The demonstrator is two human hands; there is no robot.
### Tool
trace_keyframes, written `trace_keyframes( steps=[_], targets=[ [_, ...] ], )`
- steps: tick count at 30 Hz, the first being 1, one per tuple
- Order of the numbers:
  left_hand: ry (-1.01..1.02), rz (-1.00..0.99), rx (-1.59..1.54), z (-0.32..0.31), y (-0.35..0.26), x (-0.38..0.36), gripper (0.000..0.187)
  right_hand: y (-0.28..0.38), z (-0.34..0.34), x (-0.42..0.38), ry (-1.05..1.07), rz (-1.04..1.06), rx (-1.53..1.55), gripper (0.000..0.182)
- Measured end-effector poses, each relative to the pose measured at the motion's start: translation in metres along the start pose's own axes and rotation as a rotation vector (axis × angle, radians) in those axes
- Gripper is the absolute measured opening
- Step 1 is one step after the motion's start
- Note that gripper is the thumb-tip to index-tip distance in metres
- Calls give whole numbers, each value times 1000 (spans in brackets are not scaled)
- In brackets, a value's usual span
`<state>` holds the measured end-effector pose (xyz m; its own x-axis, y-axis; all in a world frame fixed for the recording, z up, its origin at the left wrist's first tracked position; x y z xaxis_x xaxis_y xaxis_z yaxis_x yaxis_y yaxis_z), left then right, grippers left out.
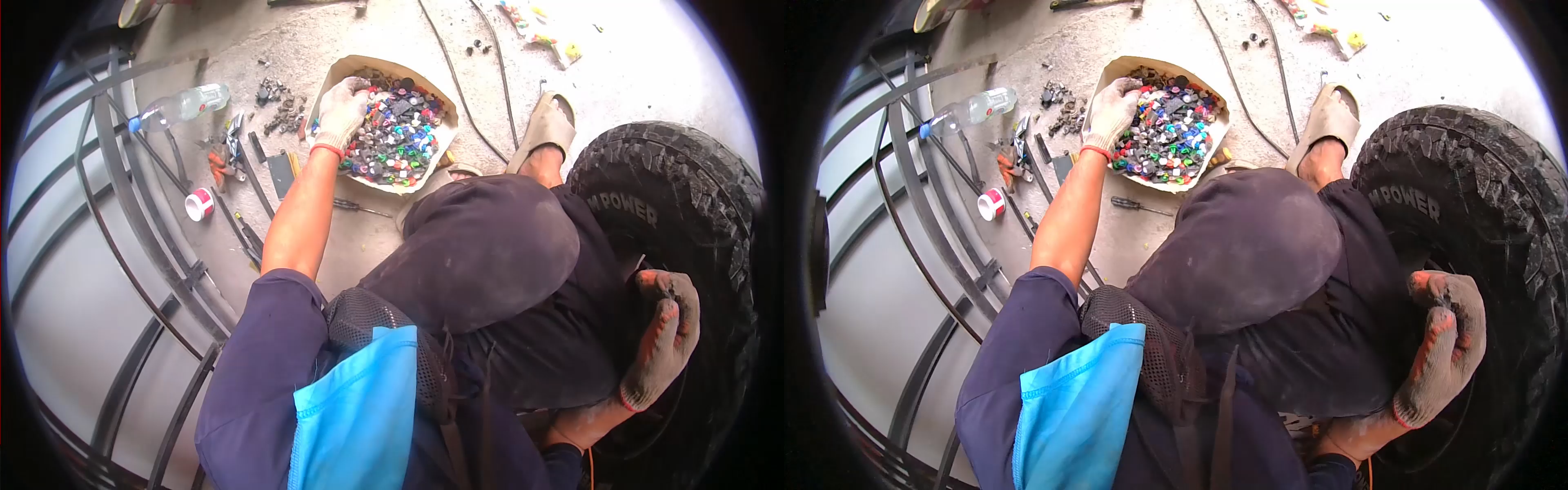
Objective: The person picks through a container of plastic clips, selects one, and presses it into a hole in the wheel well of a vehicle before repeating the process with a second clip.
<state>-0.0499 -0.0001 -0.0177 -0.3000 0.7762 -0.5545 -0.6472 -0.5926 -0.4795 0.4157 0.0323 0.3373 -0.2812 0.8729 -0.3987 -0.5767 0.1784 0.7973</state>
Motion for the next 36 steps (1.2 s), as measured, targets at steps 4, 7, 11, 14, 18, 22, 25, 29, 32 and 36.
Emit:
trace_keyframes(
  steps=[4, 7, 11, 14, 18, 22, 25, 29, 32, 36],
  targets=[
    [18, -44, -119, -3, 11, 2, 41, 9, -2, 2, 12, 58, -36, 38],
    [-43, -32, -32, 7, 18, -10, 41, 7, -4, 0, 30, 51, -14, 38],
    [-113, -75, 148, 6, 36, -25, 39, -4, 1, -4, 113, 3, 20, 28],
    [-130, -48, 200, 0, 46, -34, 40, -12, -1, -5, 80, -34, 86, 24],
    [-58, 13, 201, -2, 47, -42, 44, -11, -2, -5, 34, -54, 44, 27],
    [-81, 5, 227, -3, 39, -38, 48, -9, -3, -6, 83, -10, 12, 25],
    [-62, -16, 268, -3, 26, -35, 54, -5, -4, -4, 147, 43, -26, 24],
    [189, 137, 323, 4, 3, -33, 54, -4, -3, -3, 155, 61, -42, 24],
    [79, -32, 472, 2, -5, -28, 55, -4, -4, -3, 158, 52, -38, 23],
    [100, 18, 451, -10, -3, -11, 60, -6, -5, -2, 150, 25, -30, 23]
  ],
)
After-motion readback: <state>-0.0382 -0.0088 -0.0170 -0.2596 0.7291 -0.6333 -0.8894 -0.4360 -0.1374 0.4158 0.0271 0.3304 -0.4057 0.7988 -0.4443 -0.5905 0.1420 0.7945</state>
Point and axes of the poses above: each hand's wrist, its own x-axis towards the middle knuckle, its own z-axis out of the back of the hand, y = z × x, the point moved 7 cm from there along x, towards the middle knuckle, and after that the axes turned 13 degrees about y, right-handed, at the moved point
